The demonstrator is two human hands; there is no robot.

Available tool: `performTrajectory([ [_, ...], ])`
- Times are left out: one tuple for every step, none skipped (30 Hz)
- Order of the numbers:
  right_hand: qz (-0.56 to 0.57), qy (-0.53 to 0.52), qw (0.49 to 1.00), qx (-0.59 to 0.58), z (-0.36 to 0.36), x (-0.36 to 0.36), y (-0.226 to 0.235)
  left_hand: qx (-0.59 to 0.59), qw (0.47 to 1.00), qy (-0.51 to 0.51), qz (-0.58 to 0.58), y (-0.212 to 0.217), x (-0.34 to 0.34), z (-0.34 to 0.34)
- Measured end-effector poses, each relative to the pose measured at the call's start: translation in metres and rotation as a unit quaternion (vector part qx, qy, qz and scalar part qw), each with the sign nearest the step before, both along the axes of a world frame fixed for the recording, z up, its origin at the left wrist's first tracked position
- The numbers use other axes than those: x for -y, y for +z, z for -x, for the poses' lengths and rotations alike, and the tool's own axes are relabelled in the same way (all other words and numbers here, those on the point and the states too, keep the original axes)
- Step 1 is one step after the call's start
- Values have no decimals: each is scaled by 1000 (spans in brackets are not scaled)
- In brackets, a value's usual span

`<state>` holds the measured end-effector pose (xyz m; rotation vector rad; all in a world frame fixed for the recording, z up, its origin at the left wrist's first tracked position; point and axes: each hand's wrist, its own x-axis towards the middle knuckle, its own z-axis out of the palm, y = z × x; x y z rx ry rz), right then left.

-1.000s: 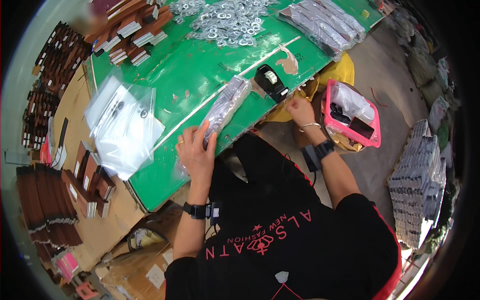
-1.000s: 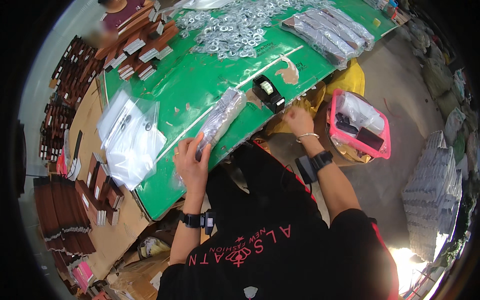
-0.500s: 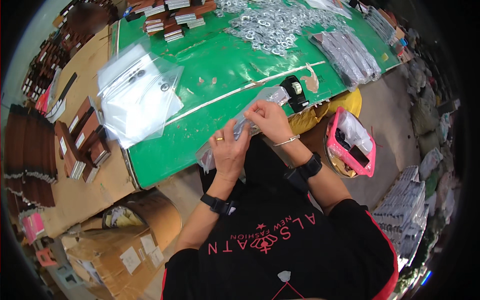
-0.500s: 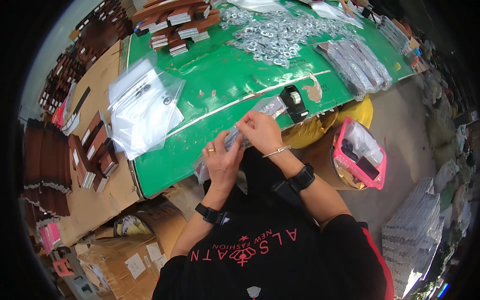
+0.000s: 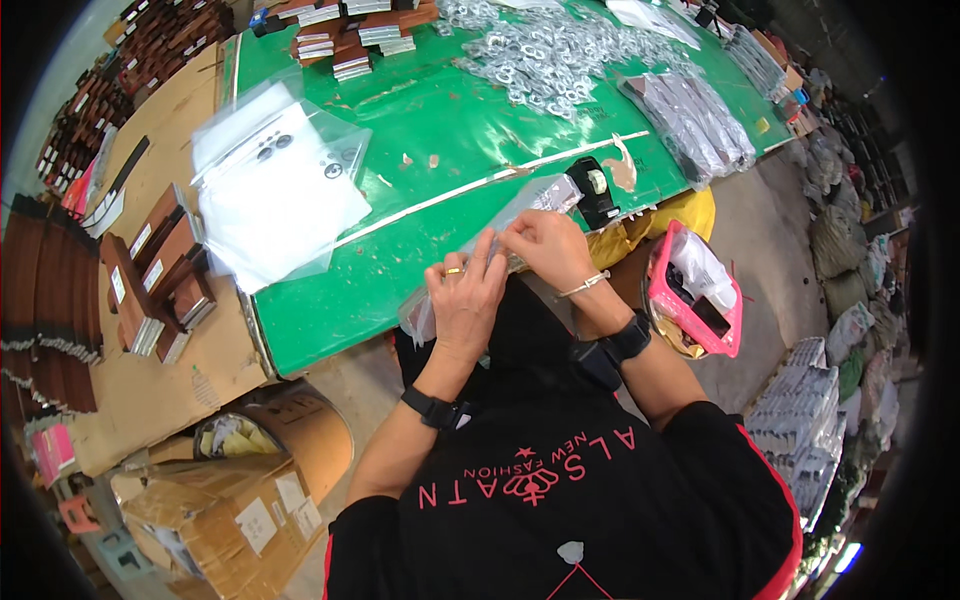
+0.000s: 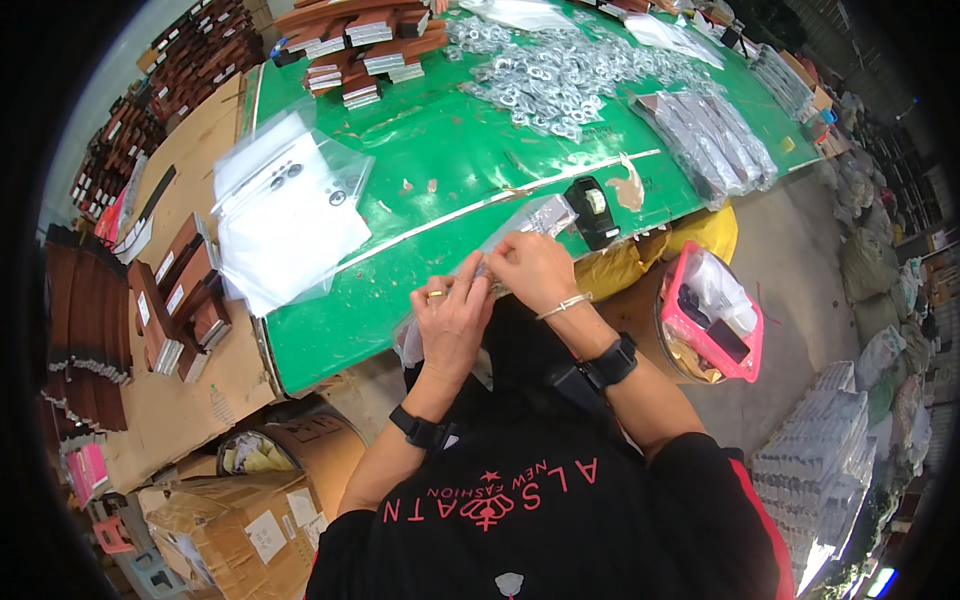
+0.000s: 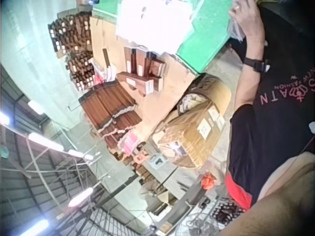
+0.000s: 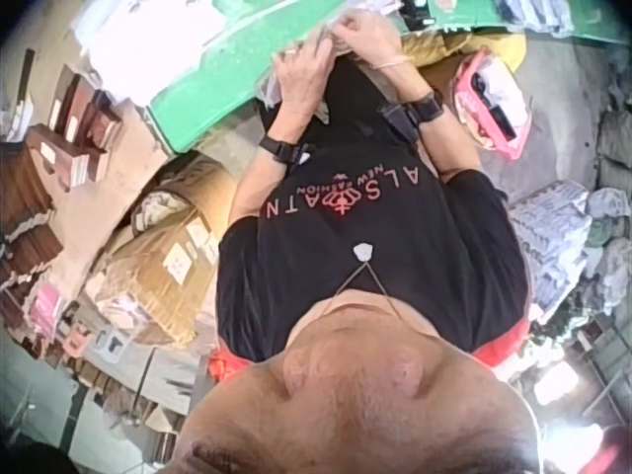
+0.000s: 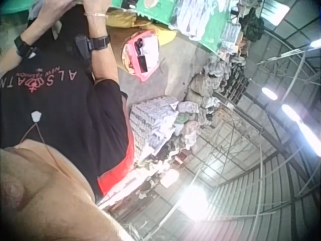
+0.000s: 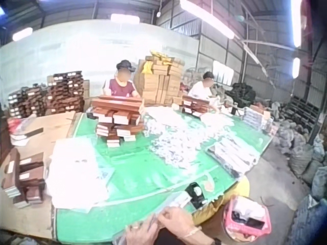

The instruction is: Packaging wooden furniture components into plastic bags and sealing them.

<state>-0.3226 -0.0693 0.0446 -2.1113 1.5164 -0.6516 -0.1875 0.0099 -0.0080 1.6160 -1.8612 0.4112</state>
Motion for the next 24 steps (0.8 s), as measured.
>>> performTrajectory([
  [0,1,1000,1,0,-3,8,1,1000,1,0,1,1,-1],
  [-46,9,999,14,1,-6,16,-17,1000,-4,-18,1,1,-3],
  [-93,15,995,26,4,-9,20,-35,999,-10,-36,2,1,-3],
  [-94,14,995,27,9,-9,13,-35,999,-12,-37,4,2,-4],
  [-117,22,986,114,14,-8,1,-50,997,-17,-54,7,4,-7],
  [-138,30,969,202,17,-8,-4,-65,995,-21,-72,10,5,-11],
  [-140,28,969,203,20,-8,-7,-64,995,-22,-74,12,6,-13],
  [-201,27,943,263,22,-9,-8,-87,992,-36,-81,13,7,-16],
  [-259,27,910,322,23,-9,-9,-110,989,-50,-87,15,9,-18],
  [-260,25,909,324,25,-9,-15,-109,989,-51,-88,17,10,-20],
  [-258,29,899,353,27,-8,-26,-131,985,-55,-95,19,12,-22],
  [-256,33,888,381,27,-9,-33,-152,981,-57,-102,20,13,-24],
  [-257,32,887,382,28,-8,-38,-151,981,-57,-104,19,14,-25],
  [-251,31,885,391,27,-8,-43,-161,979,-64,-104,18,15,-27],
  [-243,30,883,400,27,-8,-46,-170,977,-71,-105,17,16,-28],
  [-245,29,882,401,26,-8,-51,-169,977,-71,-108,17,18,-29],
  [-248,23,879,408,24,-10,-56,-182,974,-70,-116,17,19,-30],
  [-251,17,875,414,23,-12,-61,-196,970,-70,-125,16,19,-31],
  [-253,15,873,416,20,-14,-64,-194,970,-70,-128,15,21,-33],
  [-231,10,872,431,15,-16,-67,-203,968,-70,-132,15,22,-34],
  [-209,4,871,444,10,-17,-68,-212,965,-70,-136,15,23,-35],
  [-209,3,871,445,7,-17,-72,-211,965,-70,-137,15,24,-35],
  [-173,-9,885,432,3,-16,-77,-213,965,-72,-138,16,25,-35],
  [-136,-20,898,419,-2,-16,-80,-214,964,-72,-138,16,26,-36],
])
